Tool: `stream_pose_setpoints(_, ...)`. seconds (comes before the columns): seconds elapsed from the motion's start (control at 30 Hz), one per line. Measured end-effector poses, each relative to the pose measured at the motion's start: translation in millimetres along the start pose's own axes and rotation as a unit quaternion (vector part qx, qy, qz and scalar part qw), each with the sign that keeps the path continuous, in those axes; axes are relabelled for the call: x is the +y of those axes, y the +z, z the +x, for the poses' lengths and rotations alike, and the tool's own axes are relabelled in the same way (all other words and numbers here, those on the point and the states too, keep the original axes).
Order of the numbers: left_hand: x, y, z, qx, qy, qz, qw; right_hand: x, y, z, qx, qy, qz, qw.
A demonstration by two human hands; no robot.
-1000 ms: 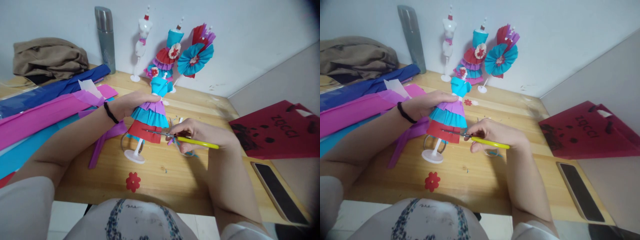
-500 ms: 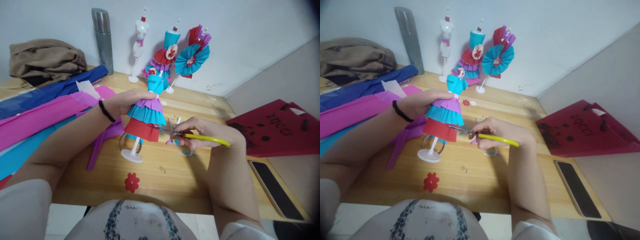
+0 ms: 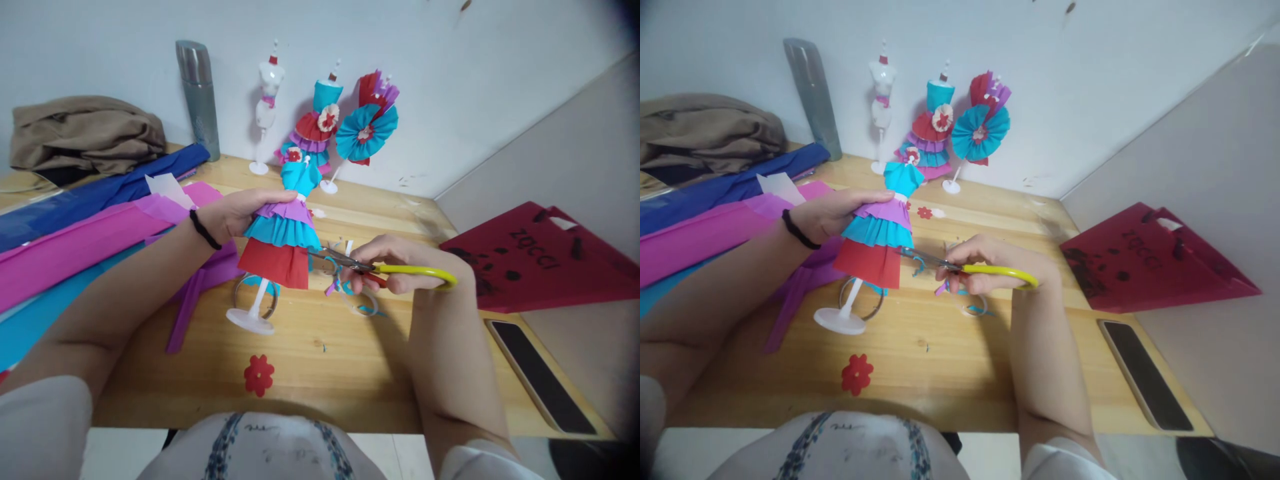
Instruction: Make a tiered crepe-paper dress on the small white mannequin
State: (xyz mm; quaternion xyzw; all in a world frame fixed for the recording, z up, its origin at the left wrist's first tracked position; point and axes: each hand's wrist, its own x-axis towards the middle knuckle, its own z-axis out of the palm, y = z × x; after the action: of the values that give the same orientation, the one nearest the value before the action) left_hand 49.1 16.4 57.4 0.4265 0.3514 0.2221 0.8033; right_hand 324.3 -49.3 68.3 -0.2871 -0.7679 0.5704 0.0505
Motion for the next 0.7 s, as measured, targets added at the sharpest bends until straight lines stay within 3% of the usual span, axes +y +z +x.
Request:
stream_pose_setpoints(0.27, -2, -3.6, 1, -0.046, 0.007, -0.026, 0.999, 2, 3, 8, -0.005, 0.008, 0.036, 0.999)
stream_pose_setpoints(0.7, -5, -3.8, 2, -0.042, 0.012, -0.01, 0.999, 8, 2, 12, -0.008, -0.014, 0.038, 0.999)
